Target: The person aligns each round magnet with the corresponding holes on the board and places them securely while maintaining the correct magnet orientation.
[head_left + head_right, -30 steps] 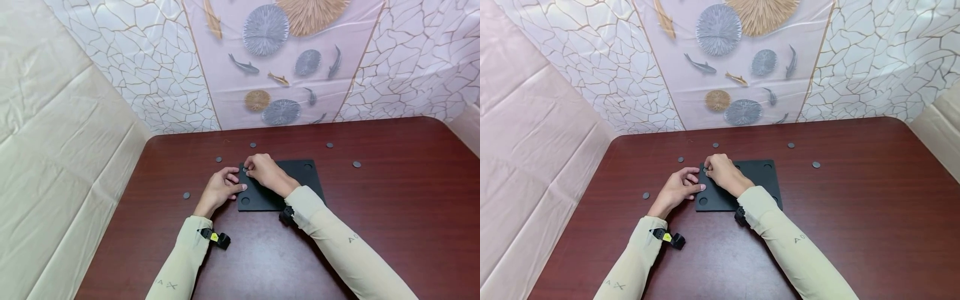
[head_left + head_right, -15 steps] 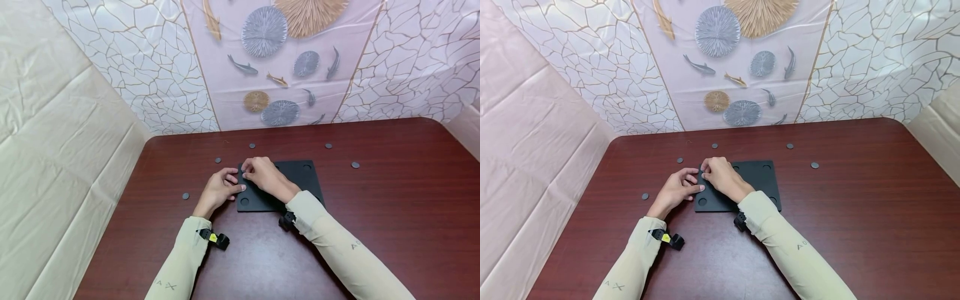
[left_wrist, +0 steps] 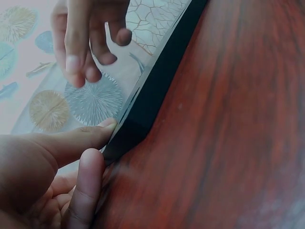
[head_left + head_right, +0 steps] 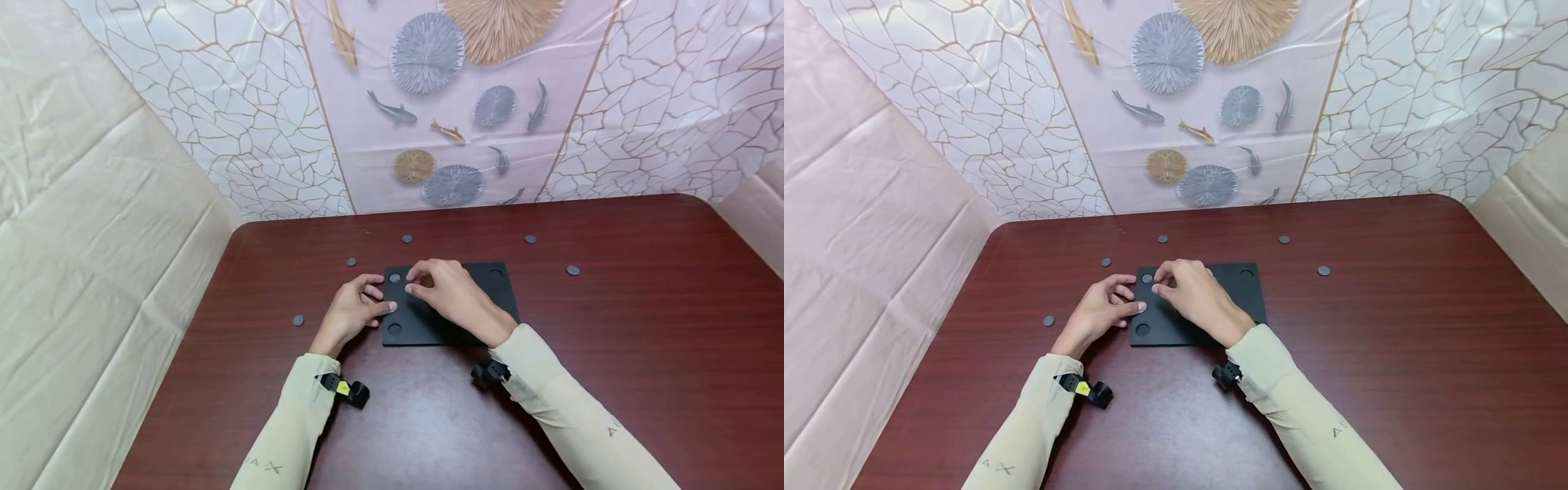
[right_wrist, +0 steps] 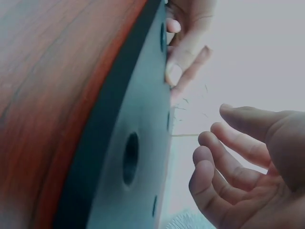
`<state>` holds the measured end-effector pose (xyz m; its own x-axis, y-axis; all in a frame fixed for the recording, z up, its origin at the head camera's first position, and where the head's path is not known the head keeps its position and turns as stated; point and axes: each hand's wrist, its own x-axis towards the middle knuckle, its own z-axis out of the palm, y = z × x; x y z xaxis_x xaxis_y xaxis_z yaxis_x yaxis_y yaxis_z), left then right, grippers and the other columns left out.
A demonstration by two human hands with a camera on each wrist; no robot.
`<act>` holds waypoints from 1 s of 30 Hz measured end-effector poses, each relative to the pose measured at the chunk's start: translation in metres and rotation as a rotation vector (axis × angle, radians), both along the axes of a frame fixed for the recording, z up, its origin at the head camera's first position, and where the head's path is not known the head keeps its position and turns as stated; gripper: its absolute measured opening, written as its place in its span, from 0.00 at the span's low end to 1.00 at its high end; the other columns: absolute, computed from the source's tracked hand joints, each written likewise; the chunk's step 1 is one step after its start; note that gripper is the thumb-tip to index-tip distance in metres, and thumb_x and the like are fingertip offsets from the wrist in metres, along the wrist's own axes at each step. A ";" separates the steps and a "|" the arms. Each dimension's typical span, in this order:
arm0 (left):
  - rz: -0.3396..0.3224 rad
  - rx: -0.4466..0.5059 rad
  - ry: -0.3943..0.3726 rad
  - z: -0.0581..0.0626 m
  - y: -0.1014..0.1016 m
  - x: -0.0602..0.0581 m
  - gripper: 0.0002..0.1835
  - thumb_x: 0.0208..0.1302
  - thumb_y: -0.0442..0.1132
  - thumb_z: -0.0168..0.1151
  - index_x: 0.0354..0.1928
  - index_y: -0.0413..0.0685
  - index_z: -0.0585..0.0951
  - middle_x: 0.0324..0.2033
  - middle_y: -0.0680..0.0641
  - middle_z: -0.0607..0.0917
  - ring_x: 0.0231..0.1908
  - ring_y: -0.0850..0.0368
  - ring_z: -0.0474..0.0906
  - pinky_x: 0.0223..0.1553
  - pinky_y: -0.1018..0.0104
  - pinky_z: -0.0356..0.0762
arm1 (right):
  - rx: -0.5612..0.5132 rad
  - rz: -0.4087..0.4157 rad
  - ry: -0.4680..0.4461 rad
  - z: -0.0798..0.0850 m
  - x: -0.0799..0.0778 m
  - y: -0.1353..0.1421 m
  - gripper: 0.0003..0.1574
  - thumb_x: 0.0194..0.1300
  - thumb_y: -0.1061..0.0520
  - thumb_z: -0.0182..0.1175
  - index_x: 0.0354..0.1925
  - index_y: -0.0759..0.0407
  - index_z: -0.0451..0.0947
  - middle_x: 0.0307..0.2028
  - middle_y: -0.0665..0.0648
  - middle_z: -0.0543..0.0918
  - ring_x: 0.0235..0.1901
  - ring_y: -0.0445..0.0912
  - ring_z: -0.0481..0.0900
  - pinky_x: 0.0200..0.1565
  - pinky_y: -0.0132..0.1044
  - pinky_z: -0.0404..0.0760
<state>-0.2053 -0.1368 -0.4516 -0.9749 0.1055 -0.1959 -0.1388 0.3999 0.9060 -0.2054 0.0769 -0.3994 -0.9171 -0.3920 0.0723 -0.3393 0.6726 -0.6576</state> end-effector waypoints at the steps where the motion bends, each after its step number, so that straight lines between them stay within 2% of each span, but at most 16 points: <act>1: 0.002 -0.002 0.001 0.000 0.000 0.000 0.32 0.63 0.36 0.78 0.69 0.50 0.78 0.45 0.45 0.82 0.34 0.53 0.81 0.30 0.63 0.87 | 0.001 -0.003 0.003 0.001 0.001 0.001 0.12 0.75 0.54 0.67 0.52 0.59 0.87 0.41 0.52 0.88 0.37 0.43 0.84 0.37 0.39 0.82; 12: 0.002 -0.001 0.004 -0.001 0.000 0.000 0.32 0.63 0.37 0.79 0.68 0.50 0.79 0.45 0.45 0.82 0.34 0.53 0.81 0.31 0.63 0.87 | 0.026 -0.037 -0.001 0.012 0.016 0.020 0.14 0.75 0.52 0.68 0.53 0.57 0.87 0.45 0.53 0.87 0.38 0.45 0.82 0.38 0.41 0.82; 18: -0.004 0.001 0.001 0.000 -0.001 -0.001 0.32 0.63 0.37 0.79 0.68 0.50 0.79 0.45 0.45 0.81 0.35 0.52 0.80 0.31 0.62 0.87 | 0.016 -0.054 0.032 0.015 0.017 0.030 0.15 0.74 0.54 0.69 0.55 0.59 0.85 0.43 0.55 0.87 0.35 0.46 0.79 0.36 0.41 0.79; 25: -0.010 -0.005 0.011 0.002 -0.002 -0.002 0.32 0.63 0.37 0.78 0.69 0.50 0.78 0.45 0.45 0.81 0.35 0.53 0.80 0.31 0.62 0.87 | -0.019 -0.081 0.066 0.019 0.018 0.041 0.16 0.74 0.55 0.69 0.56 0.59 0.83 0.43 0.56 0.88 0.37 0.49 0.82 0.41 0.44 0.80; 30: -0.015 -0.003 -0.002 0.000 -0.002 -0.001 0.32 0.64 0.37 0.78 0.69 0.51 0.78 0.46 0.45 0.81 0.36 0.53 0.80 0.32 0.63 0.87 | 0.004 -0.090 0.053 0.018 0.019 0.047 0.18 0.73 0.55 0.69 0.57 0.60 0.83 0.43 0.56 0.88 0.37 0.48 0.83 0.40 0.44 0.80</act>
<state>-0.2063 -0.1392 -0.4519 -0.9728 0.1198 -0.1985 -0.1347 0.4049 0.9044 -0.1864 0.1235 -0.3819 -0.9436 -0.3083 0.1203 -0.3116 0.7049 -0.6372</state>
